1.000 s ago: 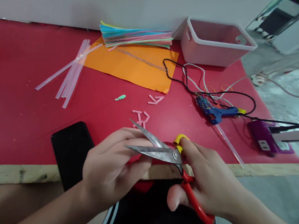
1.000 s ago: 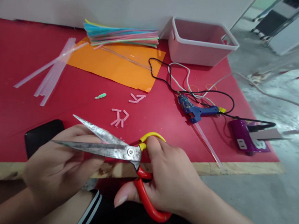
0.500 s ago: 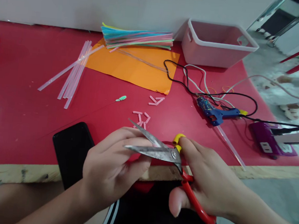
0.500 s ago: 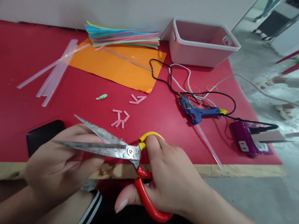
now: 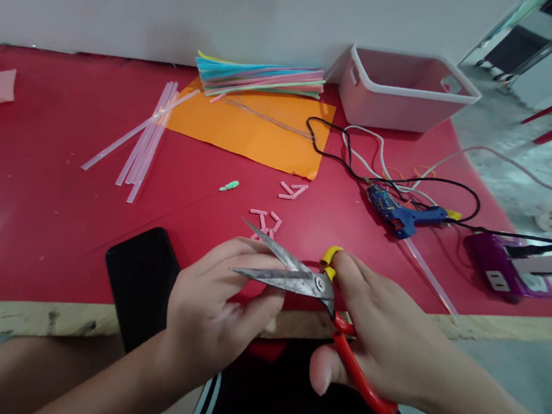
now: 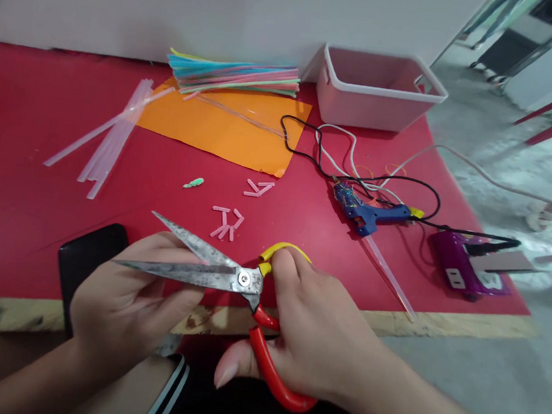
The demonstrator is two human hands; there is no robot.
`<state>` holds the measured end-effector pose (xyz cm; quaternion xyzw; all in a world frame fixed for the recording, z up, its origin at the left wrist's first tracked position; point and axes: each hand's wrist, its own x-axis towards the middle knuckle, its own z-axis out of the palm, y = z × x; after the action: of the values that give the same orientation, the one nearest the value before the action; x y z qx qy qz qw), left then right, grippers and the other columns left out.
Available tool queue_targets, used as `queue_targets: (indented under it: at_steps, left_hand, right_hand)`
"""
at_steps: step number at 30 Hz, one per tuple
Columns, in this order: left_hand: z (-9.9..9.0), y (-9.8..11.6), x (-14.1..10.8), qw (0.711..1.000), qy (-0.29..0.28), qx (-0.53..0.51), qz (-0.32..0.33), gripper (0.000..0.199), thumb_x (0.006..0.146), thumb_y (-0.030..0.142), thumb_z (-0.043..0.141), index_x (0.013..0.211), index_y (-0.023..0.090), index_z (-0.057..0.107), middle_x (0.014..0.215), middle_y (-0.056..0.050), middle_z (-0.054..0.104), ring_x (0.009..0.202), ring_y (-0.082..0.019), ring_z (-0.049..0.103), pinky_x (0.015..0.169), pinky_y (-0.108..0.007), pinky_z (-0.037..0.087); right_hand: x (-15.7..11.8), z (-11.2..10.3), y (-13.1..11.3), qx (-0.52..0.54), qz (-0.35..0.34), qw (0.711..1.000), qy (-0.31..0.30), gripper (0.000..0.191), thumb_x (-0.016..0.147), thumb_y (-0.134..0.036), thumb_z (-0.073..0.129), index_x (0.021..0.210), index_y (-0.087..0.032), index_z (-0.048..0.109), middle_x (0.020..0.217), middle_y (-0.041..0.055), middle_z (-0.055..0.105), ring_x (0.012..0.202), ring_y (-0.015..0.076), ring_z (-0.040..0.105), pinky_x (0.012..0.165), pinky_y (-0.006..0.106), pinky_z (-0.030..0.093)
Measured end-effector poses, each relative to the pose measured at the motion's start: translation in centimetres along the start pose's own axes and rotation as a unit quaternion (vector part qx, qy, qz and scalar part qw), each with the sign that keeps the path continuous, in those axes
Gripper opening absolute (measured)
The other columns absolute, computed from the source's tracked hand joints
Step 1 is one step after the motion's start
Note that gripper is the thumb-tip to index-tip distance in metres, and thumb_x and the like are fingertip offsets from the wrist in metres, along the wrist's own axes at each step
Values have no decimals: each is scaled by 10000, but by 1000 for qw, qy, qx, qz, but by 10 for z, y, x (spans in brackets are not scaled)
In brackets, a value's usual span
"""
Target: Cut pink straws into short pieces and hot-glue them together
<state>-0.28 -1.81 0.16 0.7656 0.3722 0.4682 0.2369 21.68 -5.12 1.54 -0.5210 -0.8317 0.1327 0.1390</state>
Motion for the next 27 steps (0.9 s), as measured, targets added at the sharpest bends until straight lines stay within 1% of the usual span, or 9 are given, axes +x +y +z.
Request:
queue_targets:
  at_steps: [4, 8, 11, 13, 17, 20, 22, 24, 27]
  left_hand:
    - [2, 1, -1, 1000, 8, -2, -9, 162, 803, 36, 697, 895, 151, 765, 863, -16, 792, 879, -131, 749, 884, -190, 592]
    - [1, 1, -1, 1000, 3, -12, -4, 154, 807, 36, 694, 888, 142, 769, 862, -24, 792, 869, -130, 747, 866, -186, 595]
    - [0, -1, -1, 1000, -2, -8, 10, 153, 816, 50, 700, 909, 142, 779, 877, -33, 797, 851, -134, 750, 856, -197, 604]
    - [0, -2, -1, 1000, 2, 1, 14, 146, 816, 60, 699, 908, 143, 776, 875, -40, 797, 845, -145, 753, 851, -217, 613]
    - [0, -1, 0, 1000, 5, -1, -4, 158, 807, 67, 703, 892, 185, 763, 869, -31, 801, 854, -178, 760, 810, -269, 639]
    - [0, 1, 1, 1000, -3, -24, -5, 180, 814, 61, 702, 909, 202, 759, 878, -18, 803, 834, -166, 757, 799, -264, 638]
    - [0, 2, 2, 1000, -4, -23, 0, 164, 817, 62, 705, 908, 190, 755, 879, -21, 800, 839, -155, 754, 826, -249, 627]
    - [0, 2, 1, 1000, 2, -22, -12, 152, 820, 60, 714, 896, 189, 744, 880, -15, 794, 867, -147, 747, 866, -244, 614]
    - [3, 4, -1, 994, 13, -81, -71, 194, 833, 39, 713, 907, 219, 721, 909, 15, 776, 883, -123, 734, 868, -230, 608]
  right_hand:
    - [1, 0, 0, 12, 9, 1000, -3, 827, 799, -958, 299, 945, -169, 505, 678, 71, 640, 465, 268, 648, 400, 325, 410]
    - [0, -1, 0, 10, 0, 1000, -5, 813, 826, -943, 227, 938, -181, 487, 670, 69, 635, 457, 251, 637, 396, 310, 386]
    - [0, 0, 1, 5, 5, 1000, -14, 766, 839, -929, 282, 925, -192, 473, 679, 65, 625, 473, 241, 627, 416, 306, 386]
    - [0, 0, 2, 13, 16, 1000, -20, 793, 796, -962, 302, 921, -196, 468, 676, 55, 617, 464, 234, 606, 423, 308, 380]
    - [0, 0, 4, 19, 28, 999, -31, 806, 765, -981, 326, 909, -201, 468, 656, 40, 600, 451, 232, 575, 429, 306, 350]
    - [1, -1, 3, 15, 29, 999, -38, 786, 771, -965, 372, 905, -198, 476, 696, 57, 603, 501, 229, 583, 462, 305, 363]
    - [3, -2, 1, 17, 46, 998, -41, 809, 747, -986, 360, 886, -198, 483, 698, 63, 603, 510, 215, 565, 473, 300, 353]
    - [5, -2, 1, 55, 76, 994, -57, 855, 694, -1030, 298, 833, -207, 485, 653, 46, 592, 479, 177, 503, 466, 289, 326]
    - [10, -4, 7, 151, 130, 976, -83, 895, 616, -1070, 204, 723, -220, 464, 577, 18, 568, 465, 133, 434, 455, 268, 307]
